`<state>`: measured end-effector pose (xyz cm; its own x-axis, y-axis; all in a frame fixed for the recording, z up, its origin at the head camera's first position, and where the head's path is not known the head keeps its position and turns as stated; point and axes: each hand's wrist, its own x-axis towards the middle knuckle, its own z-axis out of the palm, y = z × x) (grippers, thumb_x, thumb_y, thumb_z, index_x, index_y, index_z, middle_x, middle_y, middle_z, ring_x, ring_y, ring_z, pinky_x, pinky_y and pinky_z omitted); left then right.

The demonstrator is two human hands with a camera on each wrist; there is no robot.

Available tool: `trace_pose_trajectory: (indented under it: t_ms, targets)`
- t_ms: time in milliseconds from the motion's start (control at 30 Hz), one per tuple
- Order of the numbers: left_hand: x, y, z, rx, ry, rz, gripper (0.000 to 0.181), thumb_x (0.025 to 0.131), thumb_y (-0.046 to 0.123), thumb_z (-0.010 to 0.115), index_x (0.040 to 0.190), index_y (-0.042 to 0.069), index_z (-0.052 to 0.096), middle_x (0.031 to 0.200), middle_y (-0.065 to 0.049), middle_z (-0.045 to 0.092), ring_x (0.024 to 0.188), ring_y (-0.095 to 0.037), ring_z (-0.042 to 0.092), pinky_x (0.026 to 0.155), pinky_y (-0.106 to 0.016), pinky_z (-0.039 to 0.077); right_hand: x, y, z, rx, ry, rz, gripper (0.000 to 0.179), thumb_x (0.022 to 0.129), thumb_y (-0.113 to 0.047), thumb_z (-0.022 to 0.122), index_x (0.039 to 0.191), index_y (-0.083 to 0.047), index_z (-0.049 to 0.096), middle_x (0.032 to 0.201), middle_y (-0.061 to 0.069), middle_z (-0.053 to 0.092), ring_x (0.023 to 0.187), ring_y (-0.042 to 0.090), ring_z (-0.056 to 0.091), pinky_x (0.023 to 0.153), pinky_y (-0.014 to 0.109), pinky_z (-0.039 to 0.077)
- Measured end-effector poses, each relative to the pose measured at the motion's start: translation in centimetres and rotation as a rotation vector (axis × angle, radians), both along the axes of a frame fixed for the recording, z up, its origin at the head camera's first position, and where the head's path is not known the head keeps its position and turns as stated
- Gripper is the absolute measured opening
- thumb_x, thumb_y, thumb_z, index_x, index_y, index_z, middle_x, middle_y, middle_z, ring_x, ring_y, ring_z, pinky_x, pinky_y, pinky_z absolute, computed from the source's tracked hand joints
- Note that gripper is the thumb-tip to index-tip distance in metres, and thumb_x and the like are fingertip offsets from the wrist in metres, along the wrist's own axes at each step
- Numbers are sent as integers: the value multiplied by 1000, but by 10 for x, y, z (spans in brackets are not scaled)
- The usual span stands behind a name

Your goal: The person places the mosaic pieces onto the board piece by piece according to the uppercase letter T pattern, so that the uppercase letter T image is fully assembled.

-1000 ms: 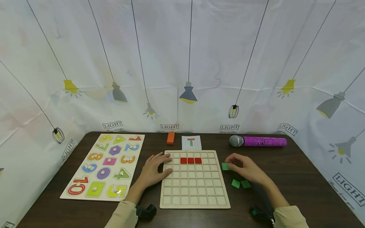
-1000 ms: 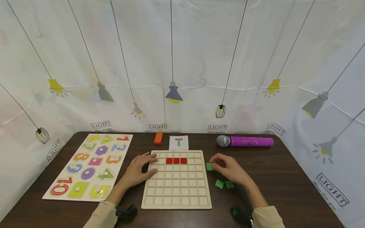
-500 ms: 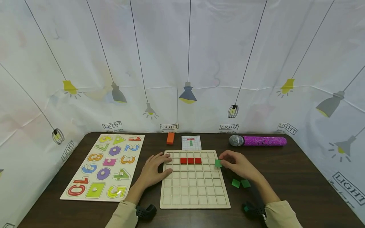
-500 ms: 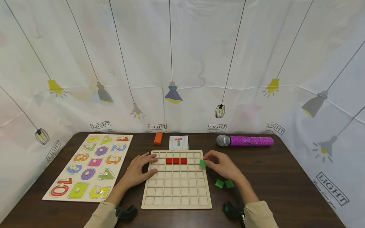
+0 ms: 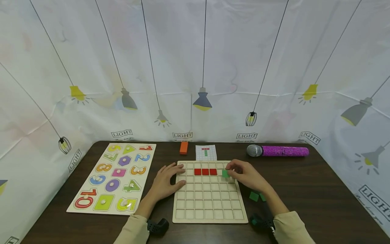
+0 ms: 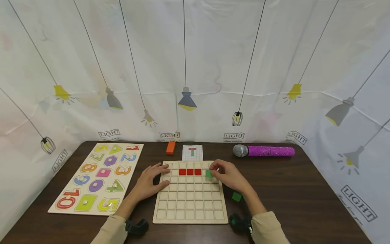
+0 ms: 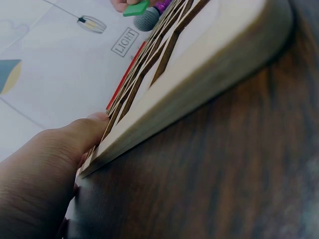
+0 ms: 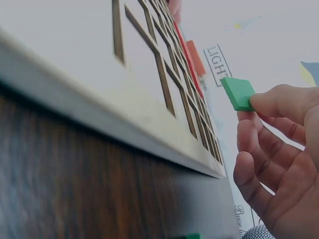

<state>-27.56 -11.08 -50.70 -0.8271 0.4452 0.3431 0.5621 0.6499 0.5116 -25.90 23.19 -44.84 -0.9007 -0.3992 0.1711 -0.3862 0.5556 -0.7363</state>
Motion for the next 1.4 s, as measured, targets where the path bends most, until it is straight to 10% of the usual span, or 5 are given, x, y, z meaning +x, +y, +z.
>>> trace_pose_trajectory:
  t_ms: [1400]
  targets:
    - [2, 1, 4, 11, -11, -9, 47, 86, 42, 65, 126, 17, 62, 141, -2, 52, 138, -31, 37, 113, -60, 20, -4, -55, -4, 17, -56, 11, 10, 91, -12, 61, 98, -6, 63, 90, 6, 64, 74, 14, 57, 62, 22, 48]
